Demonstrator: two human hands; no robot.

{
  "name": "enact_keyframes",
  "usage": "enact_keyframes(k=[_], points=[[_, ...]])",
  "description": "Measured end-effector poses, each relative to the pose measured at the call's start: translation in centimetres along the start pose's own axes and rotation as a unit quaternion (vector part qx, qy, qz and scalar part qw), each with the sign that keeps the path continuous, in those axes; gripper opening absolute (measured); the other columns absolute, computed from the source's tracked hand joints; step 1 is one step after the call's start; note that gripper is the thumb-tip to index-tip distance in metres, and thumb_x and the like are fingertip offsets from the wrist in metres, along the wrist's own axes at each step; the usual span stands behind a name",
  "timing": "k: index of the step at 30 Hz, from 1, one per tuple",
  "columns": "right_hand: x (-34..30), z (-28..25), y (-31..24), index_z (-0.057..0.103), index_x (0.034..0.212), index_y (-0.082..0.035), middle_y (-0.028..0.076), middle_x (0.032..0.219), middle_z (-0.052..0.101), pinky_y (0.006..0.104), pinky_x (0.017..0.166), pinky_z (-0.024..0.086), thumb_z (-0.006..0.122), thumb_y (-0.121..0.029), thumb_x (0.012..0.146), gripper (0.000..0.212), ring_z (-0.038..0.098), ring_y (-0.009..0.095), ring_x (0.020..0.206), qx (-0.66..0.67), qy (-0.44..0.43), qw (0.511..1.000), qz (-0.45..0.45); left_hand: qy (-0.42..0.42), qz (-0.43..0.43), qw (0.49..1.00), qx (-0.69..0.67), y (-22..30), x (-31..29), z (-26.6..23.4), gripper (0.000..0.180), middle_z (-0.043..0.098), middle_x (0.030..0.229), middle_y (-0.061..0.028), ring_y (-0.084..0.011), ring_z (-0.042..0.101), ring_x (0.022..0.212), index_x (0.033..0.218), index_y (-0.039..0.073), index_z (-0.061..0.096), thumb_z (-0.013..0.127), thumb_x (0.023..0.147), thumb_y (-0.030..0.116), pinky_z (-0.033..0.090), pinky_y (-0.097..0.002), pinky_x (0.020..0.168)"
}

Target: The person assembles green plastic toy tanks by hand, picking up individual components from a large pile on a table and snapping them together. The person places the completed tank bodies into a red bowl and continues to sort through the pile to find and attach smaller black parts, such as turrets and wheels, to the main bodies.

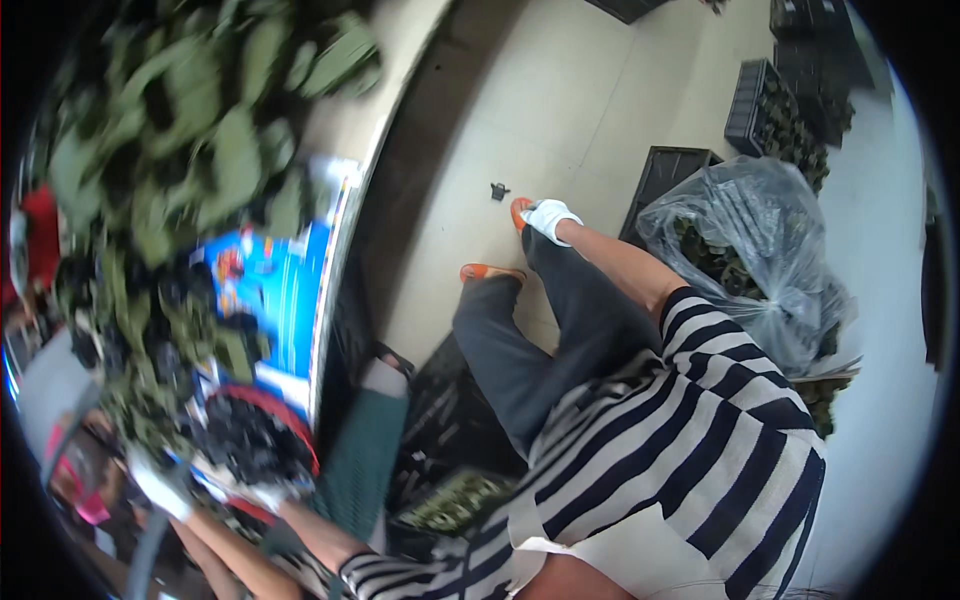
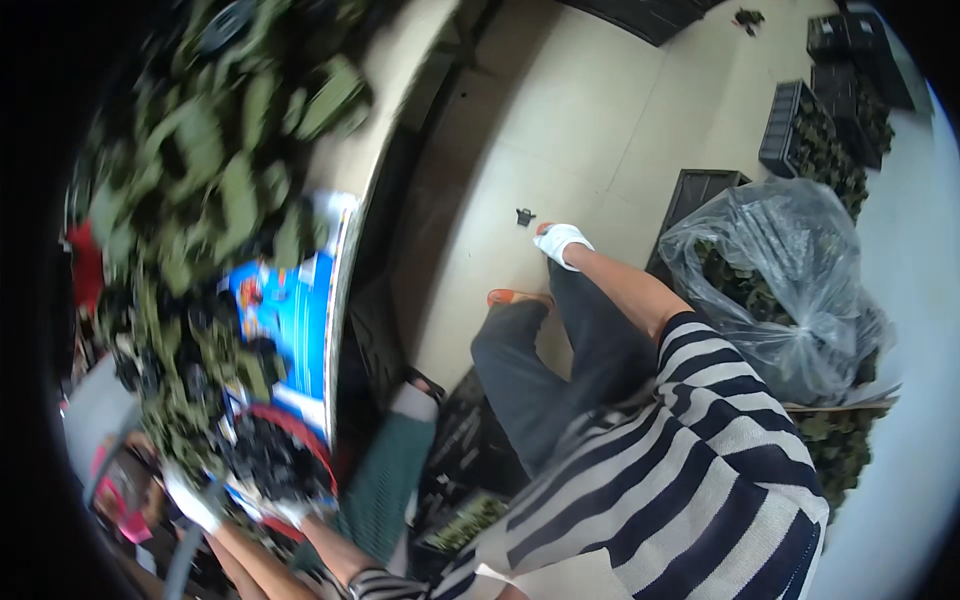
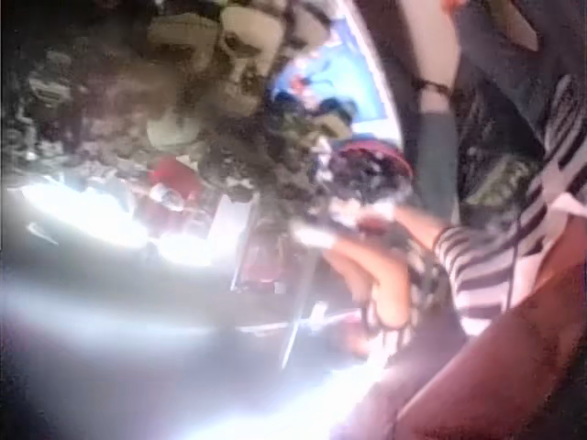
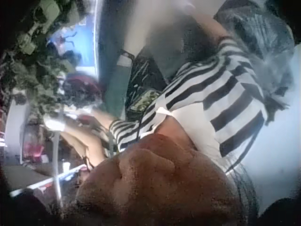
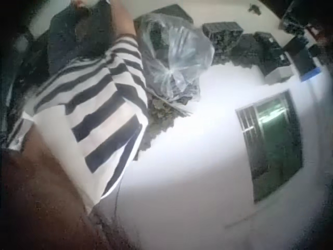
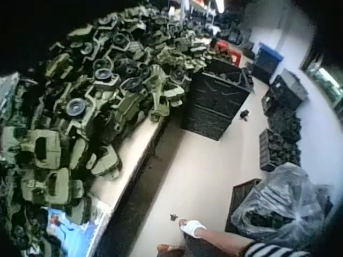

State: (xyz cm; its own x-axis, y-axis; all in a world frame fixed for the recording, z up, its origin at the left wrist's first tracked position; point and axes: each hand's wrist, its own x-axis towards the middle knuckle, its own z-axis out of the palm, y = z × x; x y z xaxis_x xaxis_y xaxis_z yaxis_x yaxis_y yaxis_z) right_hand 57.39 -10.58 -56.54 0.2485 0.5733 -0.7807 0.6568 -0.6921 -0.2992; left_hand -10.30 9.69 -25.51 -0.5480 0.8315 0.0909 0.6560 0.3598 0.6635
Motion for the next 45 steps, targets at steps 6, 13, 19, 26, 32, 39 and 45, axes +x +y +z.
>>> enact_keyframes(k=[6, 13, 19, 26, 32, 39, 45], points=[[13.3, 5.7, 6.0, 0.072, 0.111, -0.011, 0.018, 0.118, 0.068, 0.0474, 0.089, 0.052, 0.057, -0.039, 0.087, 0.040, 0.065, 0.036, 0.114, 0.121, -0.078, 0.968, 0.205, -0.144, 0.158, 0.966, 0.148, 2.1, -11.7, 12.5, 0.055, 0.058, 0.135, -0.0106, -0.0243, 0.053, 0.124, 0.141, 0.001, 0.050, 0.048, 0.101, 0.038, 0.039, -0.0386, 0.108], [24.0, 12.4, 4.6, 0.044, 0.138, -0.010, 0.021, 0.138, 0.053, 0.0512, 0.097, 0.051, 0.071, -0.043, 0.083, 0.069, 0.058, 0.041, 0.123, 0.186, -0.012, 0.960, 0.209, -0.431, 0.020, 0.882, 0.191, -1.5, -24.2, 26.4, 0.055, 0.057, 0.136, -0.0099, -0.0239, 0.052, 0.125, 0.141, 0.001, 0.050, 0.049, 0.101, 0.038, 0.039, -0.0380, 0.108], [28.8, 17.9, 2.8, 0.044, 0.125, -0.009, 0.021, 0.131, 0.047, 0.0545, 0.094, 0.050, 0.077, -0.037, 0.080, 0.063, 0.058, 0.044, 0.117, 0.252, 0.105, 0.933, 0.235, -0.477, -0.037, 0.853, 0.209, -3.6, -27.0, 30.2, 0.056, 0.057, 0.137, -0.0093, -0.0235, 0.052, 0.126, 0.142, 0.001, 0.050, 0.049, 0.101, 0.039, 0.038, -0.0374, 0.109], [29.9, 18.0, 3.2, 0.059, 0.106, -0.010, 0.019, 0.115, 0.058, 0.0470, 0.087, 0.055, 0.056, -0.018, 0.091, 0.017, 0.064, 0.036, 0.101, 0.147, 0.107, 0.966, 0.186, -0.478, -0.020, 0.858, 0.186, -6.1, -27.7, 32.8, 0.056, 0.056, 0.139, -0.0086, -0.0231, 0.051, 0.127, 0.142, 0.001, 0.050, 0.049, 0.101, 0.040, 0.038, -0.0367, 0.109], [21.3, 10.3, 5.2, 0.065, 0.107, -0.016, -0.001, 0.080, 0.065, 0.0414, 0.066, 0.053, 0.065, -0.033, 0.086, 0.027, 0.065, 0.017, 0.074, 0.575, -0.176, 0.795, 0.076, -0.492, 0.013, 0.860, 0.134, -4.0, -31.5, 33.0, 0.056, 0.055, 0.140, -0.0080, -0.0228, 0.050, 0.128, 0.142, 0.002, 0.050, 0.050, 0.101, 0.041, 0.037, -0.0361, 0.109], [2.5, -5.1, 3.6, 0.058, 0.118, -0.012, 0.002, 0.089, 0.062, 0.0464, 0.078, 0.054, 0.059, -0.014, 0.091, 0.027, 0.063, 0.020, 0.080, 0.693, -0.235, 0.680, -0.036, -0.395, 0.060, 0.915, 0.052, 1.6, -31.0, 22.6, 0.057, 0.054, 0.141, -0.0073, -0.0224, 0.049, 0.129, 0.142, 0.002, 0.050, 0.050, 0.102, 0.042, 0.037, -0.0354, 0.109], [-13.5, -13.6, -2.6, 0.053, 0.122, -0.008, 0.011, 0.104, 0.063, 0.0484, 0.082, 0.060, 0.066, -0.008, 0.087, 0.037, 0.068, 0.026, 0.089, 0.519, -0.334, 0.783, -0.084, 0.157, -0.092, 0.983, 0.024, -7.4, -13.8, -6.6, 0.057, 0.053, 0.142, -0.0067, -0.0220, 0.048, 0.130, 0.142, 0.002, 0.050, 0.050, 0.102, 0.043, 0.036, -0.0348, 0.109]])
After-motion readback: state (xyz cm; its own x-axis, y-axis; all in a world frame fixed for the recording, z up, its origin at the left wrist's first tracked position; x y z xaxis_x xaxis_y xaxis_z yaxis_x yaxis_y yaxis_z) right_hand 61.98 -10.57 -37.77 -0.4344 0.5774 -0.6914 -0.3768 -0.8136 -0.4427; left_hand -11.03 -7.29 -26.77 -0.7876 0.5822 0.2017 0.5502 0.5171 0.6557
